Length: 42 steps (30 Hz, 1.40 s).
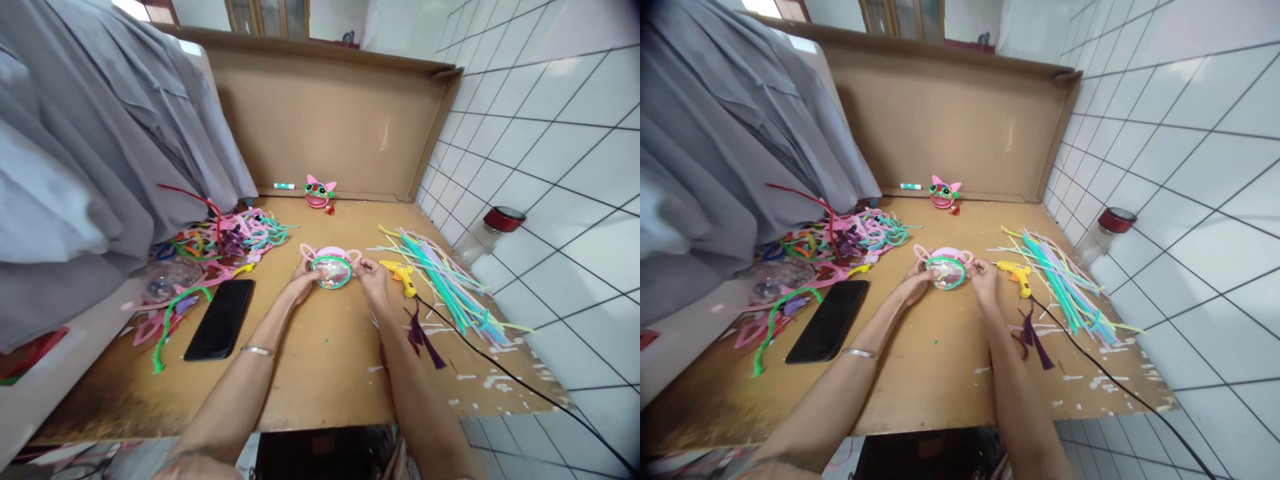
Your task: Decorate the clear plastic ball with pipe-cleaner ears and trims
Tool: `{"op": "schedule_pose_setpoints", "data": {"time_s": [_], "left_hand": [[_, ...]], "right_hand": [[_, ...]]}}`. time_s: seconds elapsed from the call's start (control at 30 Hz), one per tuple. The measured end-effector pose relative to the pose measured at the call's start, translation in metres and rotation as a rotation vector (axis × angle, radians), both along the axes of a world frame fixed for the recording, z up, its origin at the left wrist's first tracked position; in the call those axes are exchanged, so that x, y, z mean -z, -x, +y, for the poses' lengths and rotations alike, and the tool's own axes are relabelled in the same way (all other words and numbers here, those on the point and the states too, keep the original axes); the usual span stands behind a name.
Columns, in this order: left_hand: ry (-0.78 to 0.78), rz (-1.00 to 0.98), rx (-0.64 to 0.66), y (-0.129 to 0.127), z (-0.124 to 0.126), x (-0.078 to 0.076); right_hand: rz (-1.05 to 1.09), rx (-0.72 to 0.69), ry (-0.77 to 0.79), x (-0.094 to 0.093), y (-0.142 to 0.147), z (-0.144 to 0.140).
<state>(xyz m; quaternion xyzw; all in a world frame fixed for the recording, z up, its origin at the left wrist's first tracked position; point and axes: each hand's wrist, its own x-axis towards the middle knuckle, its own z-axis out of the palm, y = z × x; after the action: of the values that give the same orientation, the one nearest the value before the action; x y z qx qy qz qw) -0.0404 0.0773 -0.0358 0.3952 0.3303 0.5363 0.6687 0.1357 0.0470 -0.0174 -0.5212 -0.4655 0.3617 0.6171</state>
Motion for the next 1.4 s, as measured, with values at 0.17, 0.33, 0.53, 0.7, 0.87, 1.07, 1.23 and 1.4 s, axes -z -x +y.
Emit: {"op": "schedule_pose_setpoints", "data": {"time_s": [0.17, 0.33, 0.53, 0.7, 0.87, 1.07, 1.23, 1.4], "left_hand": [[-0.017, 0.001, 0.006, 0.001, 0.0, 0.003], [-0.011, 0.015, 0.005, 0.003, 0.0, 0.005], [-0.007, 0.035, -0.015, 0.002, -0.001, 0.002], [0.008, 0.038, -0.018, 0.002, -0.001, 0.002], [0.004, 0.034, -0.018, 0.002, -0.001, 0.003], [-0.003, 0.024, -0.017, 0.001, -0.001, 0.003], [-0.023, 0.032, -0.02, -0.001, -0.001, 0.003], [-0.042, 0.037, -0.033, -0.004, -0.002, 0.002]], "right_hand": [[-0.005, 0.005, -0.007, -0.003, 0.001, 0.0], [0.007, 0.029, -0.022, -0.002, 0.002, -0.001], [-0.099, 0.06, -0.04, 0.003, 0.0, 0.002], [-0.185, 0.095, -0.046, 0.007, -0.002, 0.003], [-0.299, 0.164, -0.064, 0.001, 0.0, -0.001], [-0.251, 0.158, -0.089, 0.002, 0.005, -0.001], [-0.147, 0.115, -0.095, 0.008, 0.006, 0.002], [-0.099, 0.099, -0.1, 0.008, 0.007, 0.001]]}}
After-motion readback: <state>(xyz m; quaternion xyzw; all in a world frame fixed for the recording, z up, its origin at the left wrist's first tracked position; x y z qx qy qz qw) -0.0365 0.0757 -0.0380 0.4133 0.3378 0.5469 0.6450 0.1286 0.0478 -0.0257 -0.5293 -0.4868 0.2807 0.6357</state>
